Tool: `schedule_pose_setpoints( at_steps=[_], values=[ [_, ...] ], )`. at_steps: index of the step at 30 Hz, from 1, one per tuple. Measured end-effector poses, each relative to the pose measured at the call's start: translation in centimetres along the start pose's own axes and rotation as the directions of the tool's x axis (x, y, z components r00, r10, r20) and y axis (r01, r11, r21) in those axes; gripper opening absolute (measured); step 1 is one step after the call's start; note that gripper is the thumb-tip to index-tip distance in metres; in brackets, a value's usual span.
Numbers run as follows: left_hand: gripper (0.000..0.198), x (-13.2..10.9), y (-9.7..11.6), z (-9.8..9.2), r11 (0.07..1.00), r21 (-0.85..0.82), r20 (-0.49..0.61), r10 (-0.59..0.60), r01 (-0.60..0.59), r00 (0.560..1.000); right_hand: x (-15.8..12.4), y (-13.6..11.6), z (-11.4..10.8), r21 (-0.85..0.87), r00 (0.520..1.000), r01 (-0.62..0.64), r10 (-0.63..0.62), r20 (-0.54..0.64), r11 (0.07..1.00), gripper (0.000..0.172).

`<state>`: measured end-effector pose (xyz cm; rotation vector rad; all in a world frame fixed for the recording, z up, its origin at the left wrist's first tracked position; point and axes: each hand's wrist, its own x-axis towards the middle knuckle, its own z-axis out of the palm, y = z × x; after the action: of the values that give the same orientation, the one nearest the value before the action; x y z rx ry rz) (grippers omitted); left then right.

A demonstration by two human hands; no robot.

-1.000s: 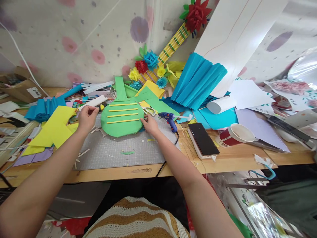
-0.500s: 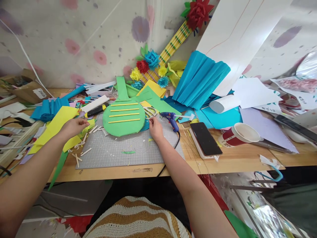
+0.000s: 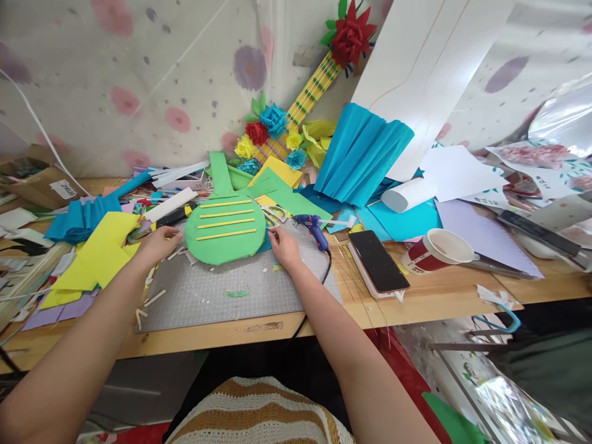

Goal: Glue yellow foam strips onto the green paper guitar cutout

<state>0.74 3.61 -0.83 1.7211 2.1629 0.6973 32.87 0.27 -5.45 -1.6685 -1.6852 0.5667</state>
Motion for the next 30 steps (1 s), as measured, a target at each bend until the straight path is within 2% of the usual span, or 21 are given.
schedule_pose_setpoints(
  at_steps=[4, 8, 11, 15, 19, 22, 23, 26, 28, 30],
  values=[
    [0.014, -0.4, -0.9, 0.6, 0.992, 0.07, 0.096, 0.096, -0.103, 0.991, 0.1, 0.0, 0.3, -0.059, 1.0, -0.011, 0.012, 0.011, 0.998, 0.02],
    [0.013, -0.6, -0.4, 1.4, 0.957, 0.175, 0.086, 0.218, -0.23, 0.972, 0.1, -0.2, 0.3, -0.08, 1.0, -0.008, 0.008, 0.003, 0.997, 0.022],
    [0.019, -0.8, 0.5, 1.0, 0.915, 0.315, 0.166, 0.209, -0.253, 0.964, 0.1, -0.4, 0.2, -0.085, 1.0, -0.016, 0.015, -0.008, 0.996, 0.022],
    [0.026, -1.0, 1.2, -1.6, 0.787, 0.571, 0.252, 0.103, -0.234, 0.962, 0.0, -0.4, 0.0, -0.053, 0.999, -0.025, 0.023, -0.034, 0.998, 0.022],
    [0.026, -0.8, 0.4, -5.8, 0.791, 0.608, 0.23, -0.094, -0.067, 0.969, -0.1, -0.3, 0.0, -0.009, 0.999, -0.013, 0.012, -0.035, 1.0, 0.021],
    [0.019, -0.9, -1.0, -8.9, 0.815, 0.557, 0.078, -0.241, 0.158, 0.967, 0.0, -0.2, 0.0, 0.01, 0.999, -0.011, 0.011, -0.041, 1.0, 0.021],
    [0.018, -1.0, -1.4, -9.6, 0.857, 0.489, 0.045, -0.211, 0.163, 0.976, 0.0, -0.2, 0.0, 0.016, 0.999, -0.011, 0.012, -0.048, 1.0, 0.021],
    [0.021, -1.7, -2.6, -11.0, 0.967, 0.247, 0.009, -0.073, 0.068, 0.997, -0.1, -0.2, 0.1, 0.052, 0.998, 0.01, -0.007, -0.067, 0.999, 0.02],
    [0.03, -2.1, -3.2, -11.1, 0.992, 0.125, 0.072, 0.0, -0.009, 0.997, -0.2, -0.2, 0.1, 0.059, 0.996, 0.038, -0.033, -0.082, 0.998, 0.02],
    [0.044, -2.4, -3.7, -10.9, 0.999, 0.023, 0.135, 0.031, -0.035, 0.99, -0.4, -0.1, 0.0, 0.031, 0.993, 0.065, -0.062, -0.098, 0.997, 0.021]
  ],
)
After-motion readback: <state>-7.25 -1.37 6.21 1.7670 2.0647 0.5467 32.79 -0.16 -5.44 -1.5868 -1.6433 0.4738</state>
